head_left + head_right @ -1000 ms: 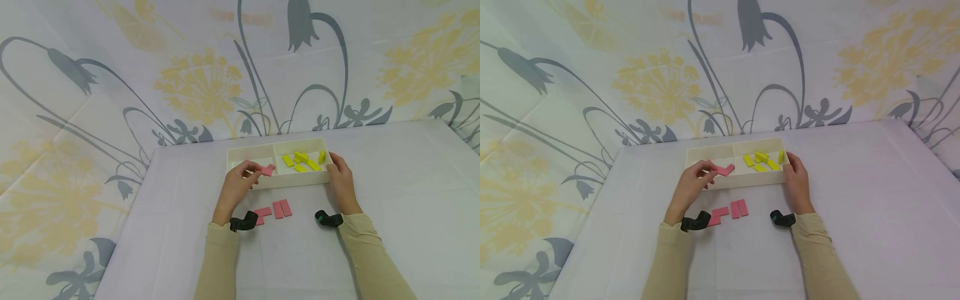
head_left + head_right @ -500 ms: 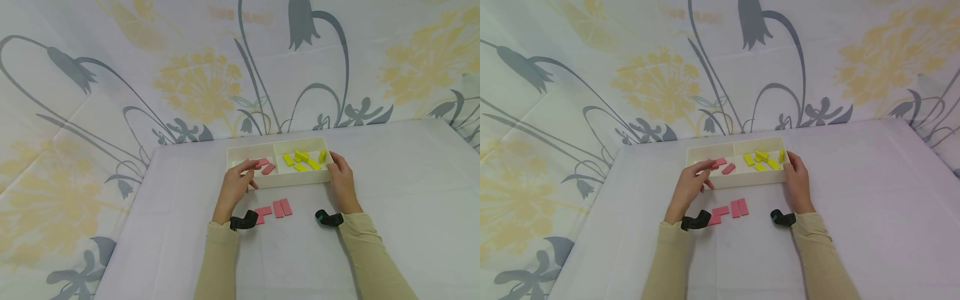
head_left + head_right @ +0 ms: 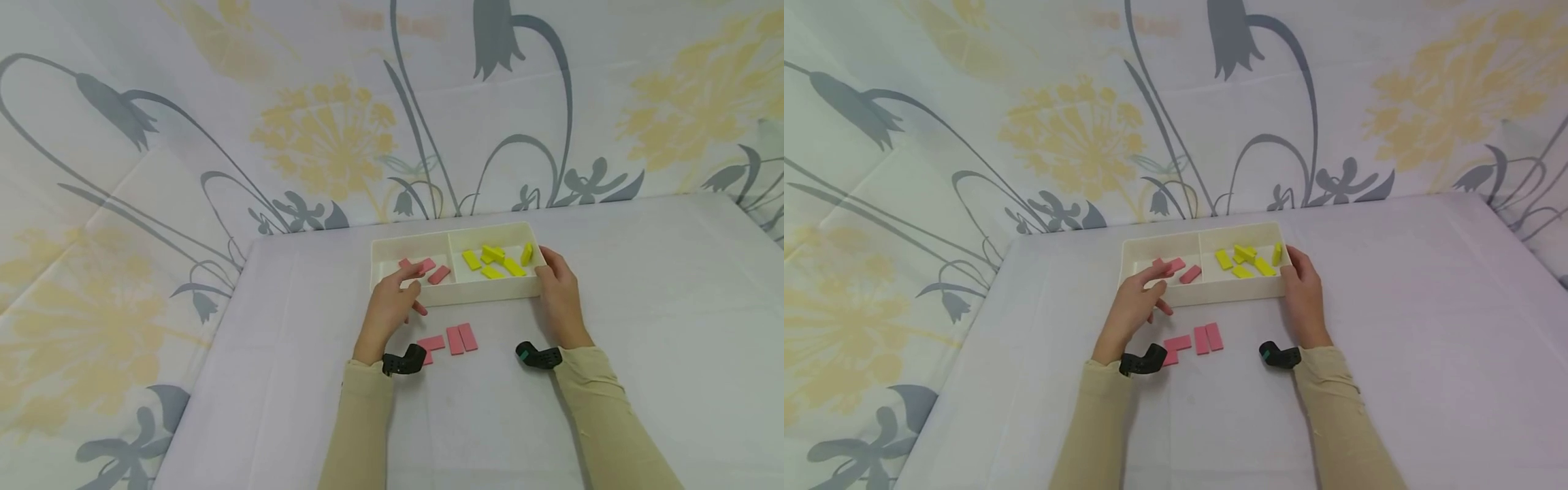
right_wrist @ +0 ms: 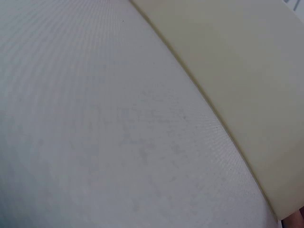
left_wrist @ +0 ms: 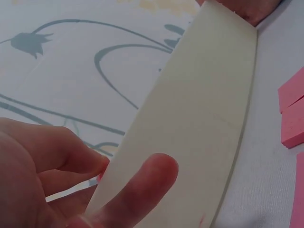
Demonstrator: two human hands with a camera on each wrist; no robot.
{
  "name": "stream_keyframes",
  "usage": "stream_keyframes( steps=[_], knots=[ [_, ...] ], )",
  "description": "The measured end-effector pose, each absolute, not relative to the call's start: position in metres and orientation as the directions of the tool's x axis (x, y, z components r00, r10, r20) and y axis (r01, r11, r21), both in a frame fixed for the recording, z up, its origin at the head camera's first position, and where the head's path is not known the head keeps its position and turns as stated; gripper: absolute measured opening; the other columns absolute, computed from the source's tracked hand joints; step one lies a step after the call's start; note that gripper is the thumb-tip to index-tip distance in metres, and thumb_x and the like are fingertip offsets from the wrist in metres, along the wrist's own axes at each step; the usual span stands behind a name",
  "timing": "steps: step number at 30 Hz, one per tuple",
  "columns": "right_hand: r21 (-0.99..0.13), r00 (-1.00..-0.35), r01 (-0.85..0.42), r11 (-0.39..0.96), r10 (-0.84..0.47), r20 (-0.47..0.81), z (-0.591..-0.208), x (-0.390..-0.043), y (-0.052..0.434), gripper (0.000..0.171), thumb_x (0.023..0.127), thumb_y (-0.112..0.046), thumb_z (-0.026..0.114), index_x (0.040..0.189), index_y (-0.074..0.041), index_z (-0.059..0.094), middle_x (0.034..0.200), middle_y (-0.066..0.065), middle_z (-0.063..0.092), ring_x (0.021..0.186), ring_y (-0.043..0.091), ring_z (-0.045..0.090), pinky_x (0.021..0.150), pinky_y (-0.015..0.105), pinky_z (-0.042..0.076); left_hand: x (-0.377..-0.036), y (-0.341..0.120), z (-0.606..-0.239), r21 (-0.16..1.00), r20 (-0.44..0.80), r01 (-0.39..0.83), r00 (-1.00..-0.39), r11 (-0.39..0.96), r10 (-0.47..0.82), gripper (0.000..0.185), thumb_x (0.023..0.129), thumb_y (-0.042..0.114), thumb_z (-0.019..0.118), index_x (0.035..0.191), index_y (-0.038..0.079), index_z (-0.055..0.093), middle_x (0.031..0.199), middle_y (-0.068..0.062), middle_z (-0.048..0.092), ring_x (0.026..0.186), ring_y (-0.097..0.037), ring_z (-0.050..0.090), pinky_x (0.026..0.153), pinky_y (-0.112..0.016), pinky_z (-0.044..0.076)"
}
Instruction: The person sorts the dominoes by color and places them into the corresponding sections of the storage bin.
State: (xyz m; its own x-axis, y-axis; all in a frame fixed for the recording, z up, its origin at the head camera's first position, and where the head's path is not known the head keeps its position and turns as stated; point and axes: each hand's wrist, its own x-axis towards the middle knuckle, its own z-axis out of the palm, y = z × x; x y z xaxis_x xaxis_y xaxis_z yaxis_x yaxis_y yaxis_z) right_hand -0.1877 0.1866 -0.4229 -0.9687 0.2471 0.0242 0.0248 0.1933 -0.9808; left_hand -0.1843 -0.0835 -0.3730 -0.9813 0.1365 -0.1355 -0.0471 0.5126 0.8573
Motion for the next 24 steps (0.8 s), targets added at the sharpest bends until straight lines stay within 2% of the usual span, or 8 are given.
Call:
stream_keyframes(
  steps=[2, 13, 18, 21, 24],
  knots=[
    [-0.981, -0.969, 0.023, 0.192, 0.245, 0.025, -0.4226, -0.1872, 0.1867, 0.046, 0.094, -0.024, 0.029, 0.137, -0.011, 0.033, 0.139, 0.007, 0.034, 0.126, 0.02, 0.03, 0.101, 0.04, 0.025, -0.1841, -0.0825, -0.3738, 0.849, -0.15, -0.055, -0.979, 0.526, 0.141, 0.04, 0.088, 0.027, 0.043, 0.128, 0.031, 0.047, 0.061, -0.002, 0.065, 0.051, -0.036, 0.053, 0.039, -0.025, 0.031],
    [-0.982, -0.968, 0.018, 0.188, 0.25, 0.03, -0.4222, -0.1869, 0.1878, 0.046, 0.093, -0.023, 0.03, 0.137, -0.01, 0.034, 0.138, 0.006, 0.035, 0.125, 0.019, 0.031, 0.1, 0.039, 0.026, -0.1837, -0.0781, -0.3748, 0.832, -0.224, -0.109, -0.963, 0.544, 0.15, 0.045, 0.089, 0.038, 0.048, 0.132, 0.031, 0.042, 0.065, -0.005, 0.065, 0.062, -0.028, 0.059, 0.049, -0.028, 0.041],
    [-0.981, -0.968, 0.019, 0.191, 0.248, 0.03, -0.4224, -0.1867, 0.1871, 0.046, 0.093, -0.024, 0.03, 0.137, -0.01, 0.033, 0.139, 0.006, 0.035, 0.126, 0.019, 0.03, 0.101, 0.04, 0.025, -0.1835, -0.0771, -0.376, 0.8, -0.208, -0.089, -0.969, 0.593, 0.136, 0.045, 0.088, 0.039, 0.046, 0.131, 0.028, 0.044, 0.061, -0.005, 0.064, 0.054, -0.024, 0.058, 0.05, -0.03, 0.04],
    [-0.978, -0.968, 0.025, 0.205, 0.251, 0.028, -0.4237, -0.1873, 0.1874, 0.046, 0.093, -0.024, 0.03, 0.137, -0.01, 0.034, 0.138, 0.004, 0.035, 0.126, 0.018, 0.03, 0.101, 0.039, 0.025, -0.1832, -0.0755, -0.376, 0.768, -0.19, -0.074, -0.975, 0.636, 0.117, 0.046, 0.088, 0.039, 0.046, 0.131, 0.024, 0.045, 0.082, 0.001, 0.067, 0.05, -0.022, 0.057, 0.05, -0.03, 0.041],
    [-0.976, -0.968, 0.026, 0.216, 0.251, 0.03, -0.4243, -0.1877, 0.1876, 0.046, 0.093, -0.025, 0.029, 0.137, -0.011, 0.034, 0.139, 0.004, 0.035, 0.126, 0.018, 0.03, 0.101, 0.039, 0.025, -0.1822, -0.0735, -0.3741, 0.739, -0.193, -0.078, -0.976, 0.669, 0.099, 0.047, 0.088, 0.04, 0.045, 0.132, 0.022, 0.044, 0.104, 0.005, 0.061, 0.052, -0.021, 0.059, 0.051, -0.03, 0.042]
  ],
)
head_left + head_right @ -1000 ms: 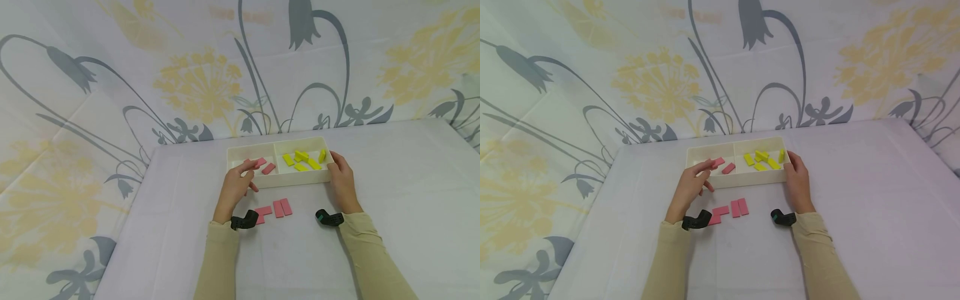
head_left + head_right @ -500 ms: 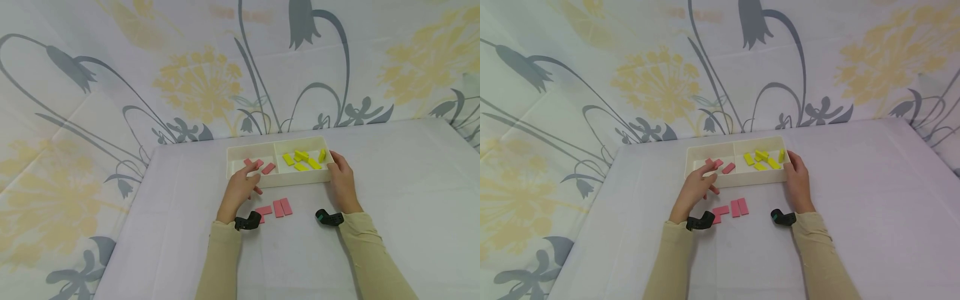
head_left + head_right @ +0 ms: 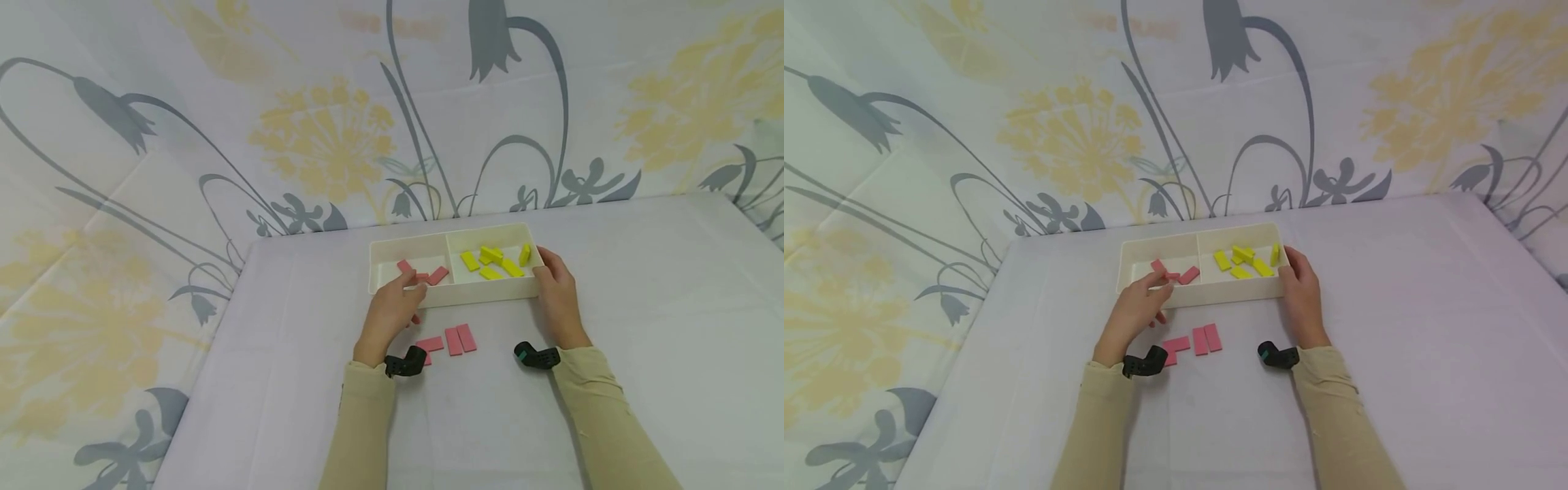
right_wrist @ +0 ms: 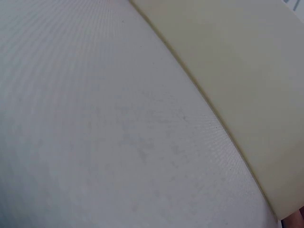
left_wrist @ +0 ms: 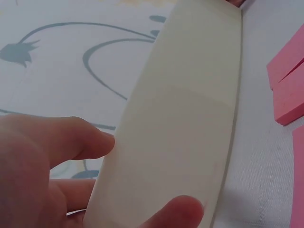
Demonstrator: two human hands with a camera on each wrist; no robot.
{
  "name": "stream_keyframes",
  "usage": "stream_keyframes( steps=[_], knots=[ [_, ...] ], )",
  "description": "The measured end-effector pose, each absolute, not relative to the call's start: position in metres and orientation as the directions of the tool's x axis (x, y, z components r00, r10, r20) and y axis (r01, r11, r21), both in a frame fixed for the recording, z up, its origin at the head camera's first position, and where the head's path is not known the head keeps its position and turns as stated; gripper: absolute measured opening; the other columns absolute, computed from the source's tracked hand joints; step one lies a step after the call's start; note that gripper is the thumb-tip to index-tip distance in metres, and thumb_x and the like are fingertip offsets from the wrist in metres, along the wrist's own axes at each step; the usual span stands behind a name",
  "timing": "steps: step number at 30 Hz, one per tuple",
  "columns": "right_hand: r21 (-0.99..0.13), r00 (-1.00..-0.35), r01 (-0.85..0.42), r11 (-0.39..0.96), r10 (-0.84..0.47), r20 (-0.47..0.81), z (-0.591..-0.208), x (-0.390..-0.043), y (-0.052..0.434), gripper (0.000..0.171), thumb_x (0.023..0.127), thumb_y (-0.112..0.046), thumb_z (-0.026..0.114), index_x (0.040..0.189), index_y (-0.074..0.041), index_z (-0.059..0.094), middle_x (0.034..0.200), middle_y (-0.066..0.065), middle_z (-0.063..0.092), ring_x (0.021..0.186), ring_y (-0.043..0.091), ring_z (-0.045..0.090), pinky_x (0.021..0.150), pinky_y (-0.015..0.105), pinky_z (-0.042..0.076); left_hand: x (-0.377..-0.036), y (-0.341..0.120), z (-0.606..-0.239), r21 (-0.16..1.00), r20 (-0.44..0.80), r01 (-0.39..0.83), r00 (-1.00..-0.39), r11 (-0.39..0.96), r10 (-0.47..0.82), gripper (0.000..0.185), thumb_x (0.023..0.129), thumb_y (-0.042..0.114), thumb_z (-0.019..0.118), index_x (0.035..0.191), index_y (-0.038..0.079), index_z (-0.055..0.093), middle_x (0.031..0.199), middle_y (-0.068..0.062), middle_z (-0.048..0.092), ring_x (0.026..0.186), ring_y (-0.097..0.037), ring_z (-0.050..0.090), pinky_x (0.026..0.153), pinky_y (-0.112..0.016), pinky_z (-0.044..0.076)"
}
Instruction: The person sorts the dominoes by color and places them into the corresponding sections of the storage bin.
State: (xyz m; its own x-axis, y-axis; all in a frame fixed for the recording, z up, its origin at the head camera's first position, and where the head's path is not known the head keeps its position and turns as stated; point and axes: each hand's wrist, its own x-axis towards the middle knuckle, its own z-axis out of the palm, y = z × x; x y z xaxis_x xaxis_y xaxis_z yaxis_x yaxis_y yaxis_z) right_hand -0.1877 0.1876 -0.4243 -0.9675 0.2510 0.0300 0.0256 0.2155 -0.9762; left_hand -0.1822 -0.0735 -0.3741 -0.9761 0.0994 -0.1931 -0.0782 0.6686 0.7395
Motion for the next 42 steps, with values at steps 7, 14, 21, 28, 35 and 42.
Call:
stream_keyframes(
  steps=[7, 14, 21, 28, 35, 42],
  knots=[
    [-0.975, -0.967, 0.024, 0.219, 0.253, 0.033, -0.425, -0.188, 0.187, 0.046, 0.093, -0.024, 0.03, 0.136, -0.01, 0.034, 0.138, 0.005, 0.035, 0.126, 0.019, 0.03, 0.101, 0.04, 0.025, -0.18, -0.073, -0.368, 0.733, -0.214, -0.101, -0.973, 0.673, 0.088, 0.047, 0.088, 0.04, 0.046, 0.133, 0.024, 0.044, 0.115, 0.003, 0.056, 0.055, -0.019, 0.059, 0.055, -0.029, 0.042],
    [-0.977, -0.967, 0.02, 0.21, 0.252, 0.034, -0.424, -0.188, 0.188, 0.046, 0.093, -0.024, 0.029, 0.137, -0.01, 0.034, 0.139, 0.006, 0.035, 0.126, 0.019, 0.029, 0.101, 0.04, 0.025, -0.181, -0.078, -0.372, 0.741, -0.19, -0.056, -0.973, 0.67, 0.129, 0.05, 0.088, 0.043, 0.047, 0.133, 0.022, 0.043, 0.117, 0.005, 0.056, 0.054, -0.019, 0.06, 0.057, -0.03, 0.042],
    [-0.976, -0.965, 0.016, 0.216, 0.259, 0.042, -0.424, -0.187, 0.188, 0.045, 0.093, -0.024, 0.03, 0.136, -0.011, 0.036, 0.137, 0.005, 0.037, 0.125, 0.018, 0.031, 0.1, 0.039, 0.026, -0.182, -0.084, -0.374, 0.785, -0.162, -0.018, -0.971, 0.619, 0.177, 0.047, 0.088, 0.042, 0.049, 0.131, 0.024, 0.045, 0.115, 0.006, 0.056, 0.057, -0.021, 0.061, 0.057, -0.032, 0.043],
    [-0.98, -0.968, 0.021, 0.2, 0.251, 0.03, -0.425, -0.188, 0.188, 0.045, 0.093, -0.024, 0.03, 0.136, -0.011, 0.035, 0.138, 0.006, 0.035, 0.126, 0.019, 0.029, 0.101, 0.04, 0.025, -0.182, -0.084, -0.375, 0.824, -0.154, -0.016, -0.969, 0.566, 0.196, 0.047, 0.087, 0.043, 0.05, 0.132, 0.03, 0.042, 0.117, 0.006, 0.054, 0.06, -0.02, 0.063, 0.055, -0.031, 0.046],
    [-0.978, -0.967, 0.023, 0.208, 0.253, 0.031, -0.424, -0.187, 0.188, 0.046, 0.093, -0.025, 0.03, 0.137, -0.01, 0.034, 0.138, 0.006, 0.035, 0.126, 0.019, 0.029, 0.101, 0.04, 0.025, -0.181, -0.084, -0.371, 0.877, -0.048, 0.087, -0.963, 0.472, 0.267, 0.037, 0.09, 0.035, 0.05, 0.126, 0.039, 0.045, 0.114, 0.008, 0.055, 0.065, -0.022, 0.064, 0.054, -0.037, 0.048],
    [-0.978, -0.967, 0.023, 0.207, 0.253, 0.031, -0.424, -0.188, 0.188, 0.046, 0.093, -0.024, 0.03, 0.137, -0.01, 0.034, 0.138, 0.006, 0.035, 0.126, 0.019, 0.03, 0.101, 0.04, 0.025, -0.181, -0.08, -0.367, 0.909, 0.042, 0.189, -0.928, 0.372, 0.37, 0.032, 0.092, 0.028, 0.047, 0.123, 0.033, 0.051, 0.112, 0.002, 0.058, 0.074, -0.025, 0.062, 0.059, -0.045, 0.048]
  ],
)
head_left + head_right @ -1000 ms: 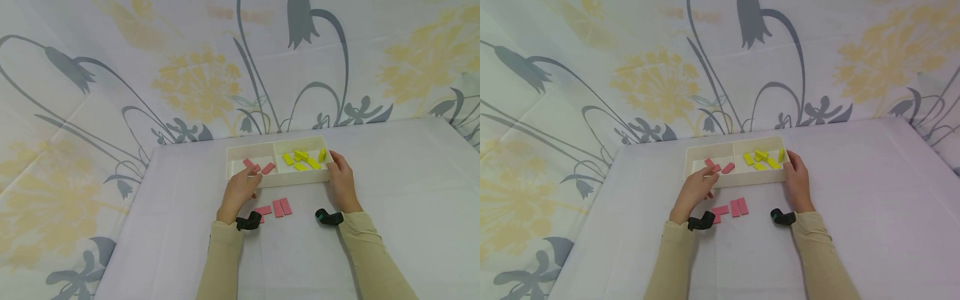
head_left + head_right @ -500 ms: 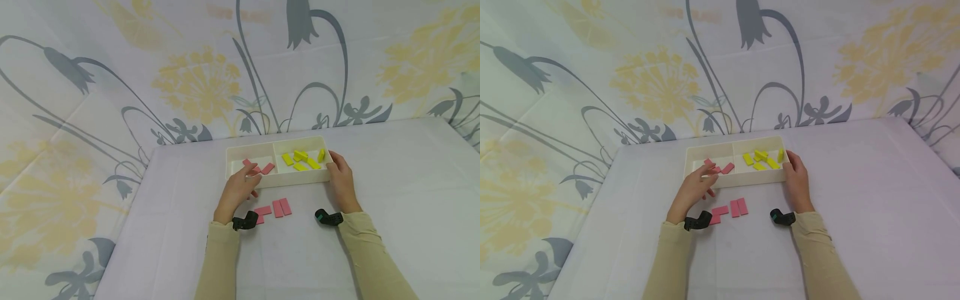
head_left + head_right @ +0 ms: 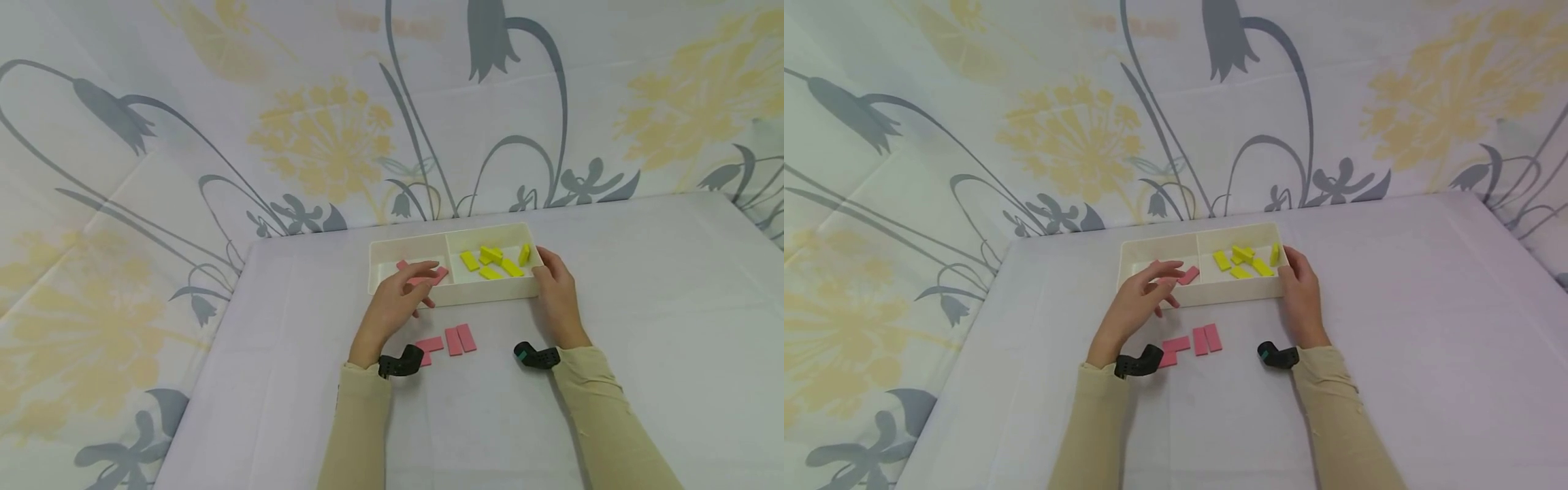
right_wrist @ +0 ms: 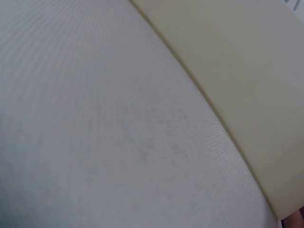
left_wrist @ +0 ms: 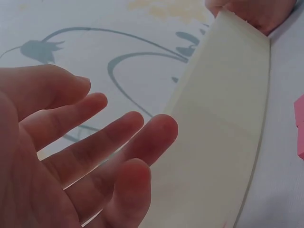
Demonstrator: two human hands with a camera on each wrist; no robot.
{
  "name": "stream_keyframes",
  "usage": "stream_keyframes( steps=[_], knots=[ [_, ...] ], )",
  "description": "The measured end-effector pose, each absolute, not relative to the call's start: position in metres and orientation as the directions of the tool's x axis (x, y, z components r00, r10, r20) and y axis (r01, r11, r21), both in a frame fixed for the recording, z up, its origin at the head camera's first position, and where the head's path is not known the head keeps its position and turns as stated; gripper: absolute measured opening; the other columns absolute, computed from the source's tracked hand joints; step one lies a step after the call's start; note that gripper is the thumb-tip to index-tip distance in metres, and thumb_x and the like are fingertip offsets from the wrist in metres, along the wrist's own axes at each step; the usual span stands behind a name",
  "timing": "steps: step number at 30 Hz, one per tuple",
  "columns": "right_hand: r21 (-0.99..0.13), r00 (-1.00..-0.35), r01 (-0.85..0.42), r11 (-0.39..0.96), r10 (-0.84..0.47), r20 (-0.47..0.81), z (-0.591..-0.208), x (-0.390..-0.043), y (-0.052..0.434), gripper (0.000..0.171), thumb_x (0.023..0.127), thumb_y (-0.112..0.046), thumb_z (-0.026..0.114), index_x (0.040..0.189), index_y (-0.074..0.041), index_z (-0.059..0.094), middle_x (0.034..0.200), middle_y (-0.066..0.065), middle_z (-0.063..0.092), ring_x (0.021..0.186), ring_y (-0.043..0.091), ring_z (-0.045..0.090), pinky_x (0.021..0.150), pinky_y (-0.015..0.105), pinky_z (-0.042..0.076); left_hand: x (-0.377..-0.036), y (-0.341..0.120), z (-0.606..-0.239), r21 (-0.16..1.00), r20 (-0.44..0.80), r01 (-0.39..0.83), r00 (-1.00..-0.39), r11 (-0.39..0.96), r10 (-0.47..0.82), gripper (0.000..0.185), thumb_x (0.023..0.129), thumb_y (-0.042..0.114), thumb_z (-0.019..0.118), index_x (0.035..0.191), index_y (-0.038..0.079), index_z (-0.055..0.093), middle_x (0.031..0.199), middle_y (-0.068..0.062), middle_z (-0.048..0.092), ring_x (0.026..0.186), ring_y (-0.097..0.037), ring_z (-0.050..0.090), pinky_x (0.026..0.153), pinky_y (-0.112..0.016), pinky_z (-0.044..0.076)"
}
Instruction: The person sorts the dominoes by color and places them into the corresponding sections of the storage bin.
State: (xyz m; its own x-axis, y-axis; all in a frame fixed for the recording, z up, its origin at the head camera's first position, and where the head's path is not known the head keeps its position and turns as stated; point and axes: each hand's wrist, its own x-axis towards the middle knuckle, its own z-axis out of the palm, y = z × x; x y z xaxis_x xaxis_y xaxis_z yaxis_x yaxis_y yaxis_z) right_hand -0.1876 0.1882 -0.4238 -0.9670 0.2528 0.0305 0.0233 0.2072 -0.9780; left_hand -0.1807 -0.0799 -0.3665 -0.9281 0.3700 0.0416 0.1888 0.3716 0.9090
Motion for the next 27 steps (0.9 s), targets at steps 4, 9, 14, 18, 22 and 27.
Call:
stream_keyframes(
  steps=[4, 9, 14, 18, 22, 27],
  knots=[
    [-0.978, -0.968, 0.024, 0.207, 0.25, 0.029, -0.424, -0.188, 0.189, 0.046, 0.093, -0.025, 0.03, 0.137, -0.01, 0.034, 0.139, 0.006, 0.035, 0.126, 0.019, 0.029, 0.101, 0.04, 0.025, -0.178, -0.078, -0.363, 0.901, 0.038, 0.198, -0.923, 0.387, 0.383, 0.026, 0.091, 0.033, 0.049, 0.115, 0.027, 0.058, 0.099, 0.002, 0.061, 0.076, -0.025, 0.061, 0.063, -0.046, 0.048],
    [-0.977, -0.967, 0.025, 0.21, 0.252, 0.029, -0.424, -0.188, 0.189, 0.046, 0.093, -0.025, 0.03, 0.137, -0.01, 0.034, 0.139, 0.005, 0.035, 0.126, 0.019, 0.03, 0.101, 0.04, 0.025, -0.176, -0.077, -0.36, 0.882, -0.001, 0.211, -0.894, 0.422, 0.449, 0.022, 0.09, 0.034, 0.05, 0.102, 0.018, 0.061, 0.085, -0.003, 0.06, 0.076, -0.026, 0.059, 0.064, -0.042, 0.049],
    [-0.979, -0.968, 0.02, 0.201, 0.25, 0.032, -0.425, -0.188, 0.189, 0.046, 0.093, -0.024, 0.03, 0.137, -0.011, 0.034, 0.138, 0.006, 0.035, 0.125, 0.019, 0.03, 0.1, 0.04, 0.025, -0.177, -0.074, -0.363, 0.844, -0.058, 0.236, -0.852, 0.481, 0.52, 0.029, 0.089, 0.039, 0.05, 0.104, 0.015, 0.06, 0.085, -0.008, 0.061, 0.071, -0.024, 0.061, 0.061, -0.034, 0.048],
    [-0.981, -0.968, 0.02, 0.194, 0.25, 0.03, -0.426, -0.188, 0.188, 0.045, 0.093, -0.023, 0.031, 0.136, -0.011, 0.035, 0.137, 0.005, 0.037, 0.124, 0.018, 0.032, 0.1, 0.039, 0.026, -0.175, -0.072, -0.365, 0.807, -0.152, 0.208, -0.831, 0.553, 0.535, 0.028, 0.089, 0.04, 0.051, 0.106, 0.02, 0.058, 0.083, -0.005, 0.063, 0.067, -0.021, 0.061, 0.059, -0.032, 0.049],
    [-0.979, -0.969, 0.023, 0.203, 0.247, 0.029, -0.427, -0.188, 0.189, 0.045, 0.093, -0.024, 0.03, 0.136, -0.011, 0.035, 0.137, 0.004, 0.037, 0.125, 0.017, 0.031, 0.1, 0.039, 0.026, -0.174, -0.069, -0.367, 0.754, -0.229, 0.222, -0.793, 0.618, 0.564, 0.034, 0.086, 0.043, 0.053, 0.112, 0.02, 0.056, 0.078, 0.001, 0.064, 0.066, -0.016, 0.06, 0.061, -0.027, 0.047],
    [-0.979, -0.969, 0.016, 0.205, 0.244, 0.035, -0.427, -0.188, 0.19, 0.045, 0.093, -0.025, 0.03, 0.136, -0.012, 0.035, 0.137, 0.003, 0.037, 0.124, 0.017, 0.032, 0.1, 0.039, 0.026, -0.173, -0.064, -0.369, 0.707, -0.291, 0.224, -0.773, 0.671, 0.564, 0.052, 0.081, 0.039, 0.061, 0.127, 0.018, 0.046, 0.079, 0.004, 0.062, 0.067, -0.012, 0.06, 0.067, -0.025, 0.044]
  ],
)
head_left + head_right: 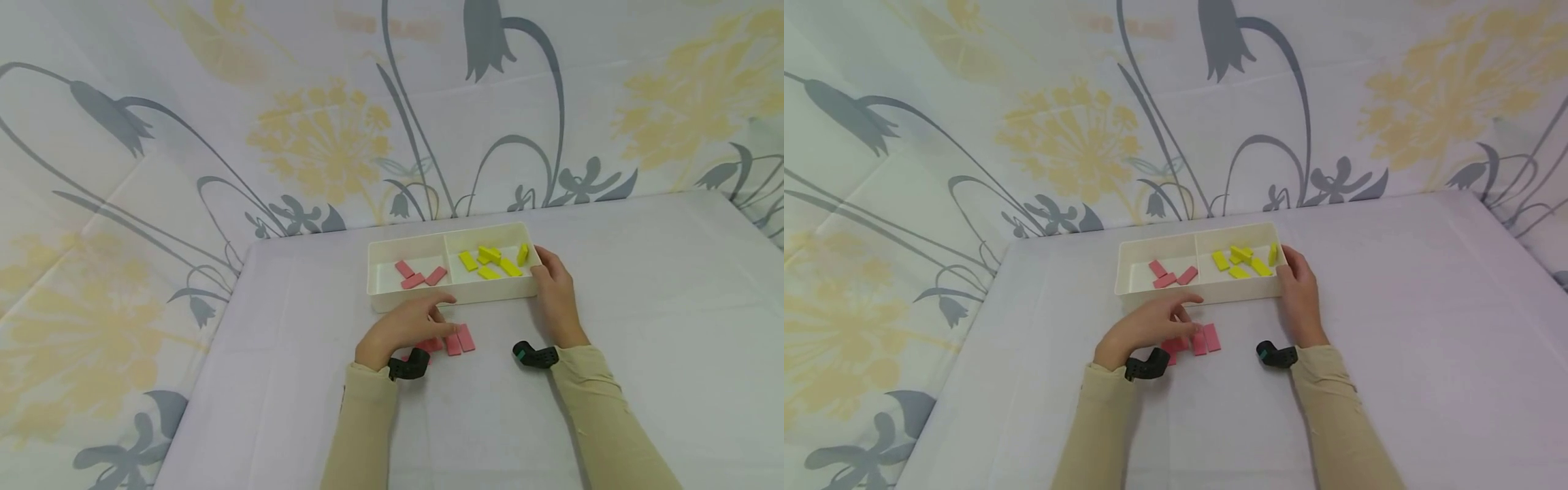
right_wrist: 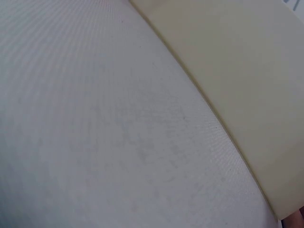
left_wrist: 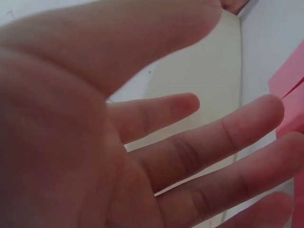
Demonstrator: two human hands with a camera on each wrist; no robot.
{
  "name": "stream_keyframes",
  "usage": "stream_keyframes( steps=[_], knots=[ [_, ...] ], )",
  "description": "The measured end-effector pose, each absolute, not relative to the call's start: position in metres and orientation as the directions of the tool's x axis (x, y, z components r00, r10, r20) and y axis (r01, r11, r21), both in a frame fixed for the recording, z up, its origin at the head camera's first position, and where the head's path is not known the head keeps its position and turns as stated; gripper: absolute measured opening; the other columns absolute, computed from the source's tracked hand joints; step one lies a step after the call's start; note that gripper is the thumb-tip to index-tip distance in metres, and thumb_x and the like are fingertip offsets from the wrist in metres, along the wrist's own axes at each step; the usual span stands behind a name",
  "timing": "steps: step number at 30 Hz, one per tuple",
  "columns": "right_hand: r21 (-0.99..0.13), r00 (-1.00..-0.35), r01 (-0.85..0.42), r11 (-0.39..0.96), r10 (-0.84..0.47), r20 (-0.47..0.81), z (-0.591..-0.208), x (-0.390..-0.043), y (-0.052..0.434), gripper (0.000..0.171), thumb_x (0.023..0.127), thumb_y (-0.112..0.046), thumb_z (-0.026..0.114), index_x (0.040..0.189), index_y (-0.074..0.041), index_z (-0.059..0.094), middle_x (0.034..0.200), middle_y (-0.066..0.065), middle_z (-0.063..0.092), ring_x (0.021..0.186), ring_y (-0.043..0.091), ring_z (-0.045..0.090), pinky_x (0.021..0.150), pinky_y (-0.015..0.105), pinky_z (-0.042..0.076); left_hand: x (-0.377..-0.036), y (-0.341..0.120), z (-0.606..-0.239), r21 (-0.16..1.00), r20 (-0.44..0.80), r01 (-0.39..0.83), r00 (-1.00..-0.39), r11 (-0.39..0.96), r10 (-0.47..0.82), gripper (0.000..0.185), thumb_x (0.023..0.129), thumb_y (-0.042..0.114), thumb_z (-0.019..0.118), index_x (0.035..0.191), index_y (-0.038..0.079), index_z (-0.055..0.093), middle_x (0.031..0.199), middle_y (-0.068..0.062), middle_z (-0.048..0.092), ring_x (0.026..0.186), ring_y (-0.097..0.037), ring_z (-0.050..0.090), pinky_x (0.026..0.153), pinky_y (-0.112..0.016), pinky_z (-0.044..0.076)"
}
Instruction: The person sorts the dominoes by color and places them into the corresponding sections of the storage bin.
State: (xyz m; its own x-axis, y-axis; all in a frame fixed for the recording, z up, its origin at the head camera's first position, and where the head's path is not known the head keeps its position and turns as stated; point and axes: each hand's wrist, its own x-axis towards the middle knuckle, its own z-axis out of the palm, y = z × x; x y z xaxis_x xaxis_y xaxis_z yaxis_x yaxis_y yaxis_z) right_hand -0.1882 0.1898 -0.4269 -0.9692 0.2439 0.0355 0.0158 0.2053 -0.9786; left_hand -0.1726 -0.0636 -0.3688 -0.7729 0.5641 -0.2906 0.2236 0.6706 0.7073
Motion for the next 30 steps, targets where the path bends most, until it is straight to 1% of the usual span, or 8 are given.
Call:
stream_keyframes(
  steps=[5, 10, 13, 16, 19, 23, 27, 30],
  knots=[
    [-0.979, -0.97, 0.021, 0.203, 0.243, 0.03, -0.427, -0.188, 0.189, 0.045, 0.093, -0.025, 0.03, 0.136, -0.011, 0.034, 0.137, 0.003, 0.037, 0.125, 0.017, 0.031, 0.1, 0.039, 0.026, -0.171, -0.061, -0.369, 0.683, -0.32, 0.202, -0.781, 0.702, 0.537, 0.058, 0.08, 0.036, 0.065, 0.131, 0.021, 0.041, 0.08, 0.005, 0.059, 0.066, -0.012, 0.06, 0.064, -0.026, 0.044],
    [-0.978, -0.969, 0.024, 0.205, 0.245, 0.028, -0.426, -0.188, 0.189, 0.045, 0.093, -0.025, 0.03, 0.136, -0.011, 0.034, 0.137, 0.004, 0.036, 0.125, 0.018, 0.031, 0.1, 0.04, 0.026, -0.17, -0.058, -0.37, 0.661, -0.328, 0.202, -0.789, 0.723, 0.52, 0.057, 0.079, 0.032, 0.066, 0.129, 0.018, 0.042, 0.077, 0.003, 0.058, 0.064, -0.012, 0.057, 0.061, -0.025, 0.044],
    [-0.978, -0.969, 0.021, 0.208, 0.245, 0.031, -0.426, -0.188, 0.189, 0.045, 0.093, -0.025, 0.03, 0.136, -0.011, 0.034, 0.137, 0.004, 0.036, 0.125, 0.018, 0.031, 0.1, 0.04, 0.026, -0.17, -0.055, -0.374, 0.618, -0.336, 0.211, -0.8, 0.757, 0.497, 0.055, 0.078, 0.033, 0.066, 0.127, 0.018, 0.046, 0.076, 0.003, 0.057, 0.065, -0.01, 0.054, 0.06, -0.025, 0.044],
    [-0.977, -0.968, 0.026, 0.213, 0.25, 0.028, -0.425, -0.188, 0.189, 0.046, 0.093, -0.026, 0.029, 0.136, -0.011, 0.034, 0.137, 0.004, 0.036, 0.125, 0.018, 0.031, 0.1, 0.04, 0.026, -0.169, -0.051, -0.378, 0.541, -0.337, 0.243, -0.814, 0.805, 0.472, 0.053, 0.077, 0.037, 0.067, 0.123, 0.019, 0.05, 0.082, 0.005, 0.054, 0.073, -0.009, 0.051, 0.066, -0.024, 0.044],
    [-0.976, -0.967, 0.028, 0.217, 0.254, 0.028, -0.425, -0.188, 0.189, 0.046, 0.093, -0.026, 0.029, 0.136, -0.011, 0.034, 0.137, 0.004, 0.037, 0.125, 0.018, 0.031, 0.1, 0.039, 0.026, -0.169, -0.046, -0.38, 0.466, -0.327, 0.28, -0.827, 0.839, 0.457, 0.052, 0.076, 0.041, 0.067, 0.121, 0.02, 0.053, 0.092, 0.007, 0.054, 0.082, -0.009, 0.048, 0.076, -0.025, 0.043],
    [-0.978, -0.967, 0.026, 0.209, 0.253, 0.028, -0.426, -0.189, 0.19, 0.046, 0.093, -0.025, 0.03, 0.136, -0.01, 0.034, 0.137, 0.005, 0.036, 0.125, 0.019, 0.031, 0.1, 0.04, 0.026, -0.167, -0.04, -0.383, 0.42, -0.309, 0.315, -0.832, 0.851, 0.461, 0.053, 0.075, 0.045, 0.067, 0.121, 0.021, 0.054, 0.106, 0.008, 0.054, 0.09, -0.01, 0.047, 0.084, -0.026, 0.042],
    [-0.979, -0.967, 0.024, 0.204, 0.254, 0.03, -0.427, -0.189, 0.19, 0.045, 0.093, -0.025, 0.03, 0.136, -0.01, 0.035, 0.137, 0.006, 0.037, 0.124, 0.019, 0.031, 0.1, 0.04, 0.026, -0.165, -0.036, -0.384, 0.374, -0.307, 0.343, -0.831, 0.861, 0.465, 0.058, 0.073, 0.048, 0.067, 0.124, 0.023, 0.052, 0.113, 0.007, 0.053, 0.096, -0.009, 0.047, 0.086, -0.027, 0.041],
    [-0.978, -0.967, 0.019, 0.207, 0.251, 0.034, -0.427, -0.189, 0.189, 0.045, 0.093, -0.025, 0.03, 0.136, -0.01, 0.035, 0.137, 0.005, 0.037, 0.124, 0.018, 0.032, 0.1, 0.039, 0.026, -0.163, -0.033, -0.383, 0.345, -0.311, 0.351, -0.833, 0.871, 0.458, 0.059, 0.073, 0.049, 0.067, 0.124, 0.024, 0.05, 0.114, 0.006, 0.051, 0.095, -0.01, 0.047, 0.084, -0.028, 0.042]
  ],
)
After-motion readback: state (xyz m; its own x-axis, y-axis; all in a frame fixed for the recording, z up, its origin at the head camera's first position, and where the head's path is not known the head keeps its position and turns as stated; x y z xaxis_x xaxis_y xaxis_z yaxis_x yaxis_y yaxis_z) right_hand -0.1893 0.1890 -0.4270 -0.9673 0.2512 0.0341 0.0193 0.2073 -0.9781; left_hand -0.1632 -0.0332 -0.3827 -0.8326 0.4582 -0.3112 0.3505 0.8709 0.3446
